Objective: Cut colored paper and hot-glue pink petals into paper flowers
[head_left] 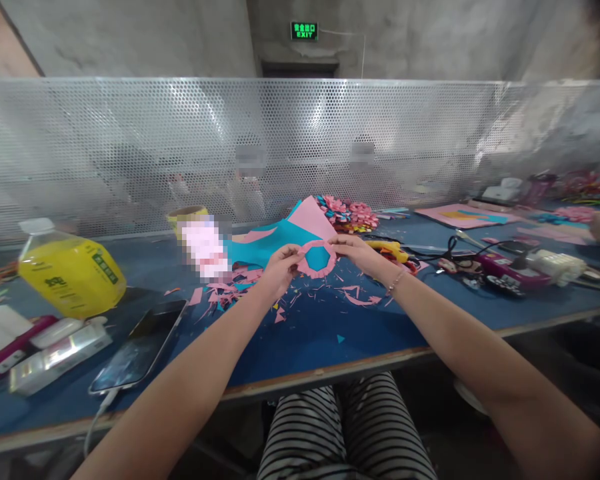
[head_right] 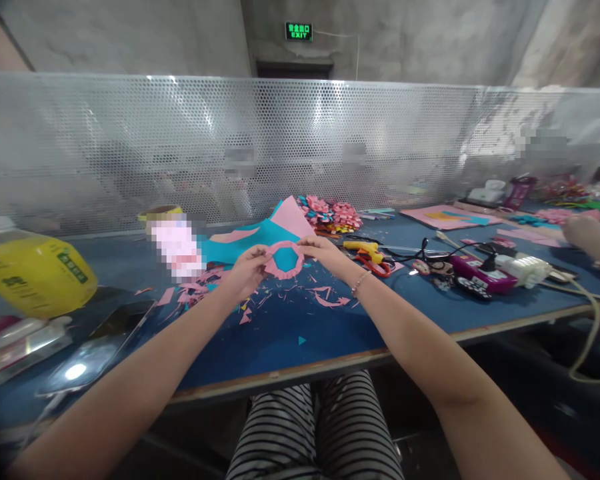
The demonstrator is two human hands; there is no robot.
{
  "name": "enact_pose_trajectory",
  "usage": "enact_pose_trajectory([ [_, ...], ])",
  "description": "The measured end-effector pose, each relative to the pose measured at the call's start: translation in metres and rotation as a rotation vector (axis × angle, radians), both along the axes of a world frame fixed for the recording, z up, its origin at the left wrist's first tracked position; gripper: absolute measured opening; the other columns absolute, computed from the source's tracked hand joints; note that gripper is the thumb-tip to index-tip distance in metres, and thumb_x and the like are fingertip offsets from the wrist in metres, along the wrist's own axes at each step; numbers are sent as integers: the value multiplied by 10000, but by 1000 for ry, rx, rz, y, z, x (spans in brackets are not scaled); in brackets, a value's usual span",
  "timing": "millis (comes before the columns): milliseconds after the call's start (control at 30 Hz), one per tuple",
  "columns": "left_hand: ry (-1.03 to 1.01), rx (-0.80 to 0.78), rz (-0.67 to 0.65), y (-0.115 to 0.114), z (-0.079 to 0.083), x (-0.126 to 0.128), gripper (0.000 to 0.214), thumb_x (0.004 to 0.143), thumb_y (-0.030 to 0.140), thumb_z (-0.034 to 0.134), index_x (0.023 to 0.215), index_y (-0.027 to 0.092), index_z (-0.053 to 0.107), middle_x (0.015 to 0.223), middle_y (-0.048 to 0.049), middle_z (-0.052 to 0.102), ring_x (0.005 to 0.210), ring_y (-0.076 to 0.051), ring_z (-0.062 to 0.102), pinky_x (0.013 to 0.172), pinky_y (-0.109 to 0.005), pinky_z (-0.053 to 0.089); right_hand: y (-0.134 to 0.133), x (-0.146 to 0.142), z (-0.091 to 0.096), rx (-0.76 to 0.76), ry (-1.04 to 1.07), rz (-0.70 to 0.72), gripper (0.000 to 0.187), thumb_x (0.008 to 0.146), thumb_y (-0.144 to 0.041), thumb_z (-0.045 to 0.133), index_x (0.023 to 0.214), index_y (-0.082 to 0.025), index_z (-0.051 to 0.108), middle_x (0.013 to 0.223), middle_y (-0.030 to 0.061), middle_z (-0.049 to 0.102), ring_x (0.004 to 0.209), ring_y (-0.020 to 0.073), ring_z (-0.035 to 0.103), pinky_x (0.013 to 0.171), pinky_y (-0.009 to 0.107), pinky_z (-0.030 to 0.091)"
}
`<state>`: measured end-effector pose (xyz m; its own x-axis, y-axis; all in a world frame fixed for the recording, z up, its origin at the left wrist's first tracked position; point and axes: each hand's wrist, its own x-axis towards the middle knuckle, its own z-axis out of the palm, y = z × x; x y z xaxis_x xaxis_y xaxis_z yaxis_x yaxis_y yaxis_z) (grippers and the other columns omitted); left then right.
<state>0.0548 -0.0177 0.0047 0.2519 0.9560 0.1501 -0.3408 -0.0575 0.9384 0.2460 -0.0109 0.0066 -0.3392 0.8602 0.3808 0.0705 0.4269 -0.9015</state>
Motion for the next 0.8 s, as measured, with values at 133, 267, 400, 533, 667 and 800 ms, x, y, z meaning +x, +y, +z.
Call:
enact_pose_trajectory([
  [133, -20, -8, 33, 6, -1, -3, 252, 519, 204, 711, 663, 172, 506, 519, 69, 446, 459, -68, 447, 447, -200, 388, 4, 5, 0, 121, -86, -83, 291, 757, -413, 460, 619, -167, 530, 562, -34, 408, 547, 94, 364, 537, 239, 290],
  [267, -101, -47, 168, 13, 1, -9, 210, 544, 136, 656, 633, 176, 470, 515, 64, 465, 470, -72, 460, 478, -205, 405, 9, 14, 2, 162, -184, -218, 264, 736, -383, 463, 599, -161, 507, 543, -38, 398, 516, 85, 336, 515, 234, 263],
  [400, -258, -69, 363, 21, 3, -18, 198, 570, 39, 573, 619, 174, 437, 495, 60, 496, 508, -72, 498, 591, -222, 454, 15, 25, 2, 276, -382, -388, 239, 757, -327, 423, 598, -162, 491, 550, -22, 447, 519, 92, 380, 529, 235, 291],
  [533, -365, -89, 359, 25, 8, -22, 198, 628, 3, 505, 536, 156, 419, 444, 45, 467, 484, -55, 478, 628, -202, 470, 14, 24, -4, 432, -680, -391, 169, 740, -218, 459, 609, -153, 544, 628, 21, 546, 594, 116, 473, 596, 247, 356],
  [667, -392, -214, 324, 22, 11, -19, 213, 700, 26, 488, 529, 148, 454, 468, 19, 489, 495, -68, 506, 616, -200, 494, 10, 9, -14, 445, -590, -322, 250, 713, -256, 567, 934, -145, 601, 940, 81, 594, 737, 140, 561, 695, 279, 447],
  [800, -360, -336, 271, 15, 11, -12, 152, 693, 31, 523, 599, 148, 499, 522, 5, 533, 533, -94, 556, 612, -219, 514, 7, -9, -19, 413, -421, -326, 401, 691, -317, 619, 1051, -148, 564, 1044, 107, 578, 934, 191, 572, 858, 353, 439],
])
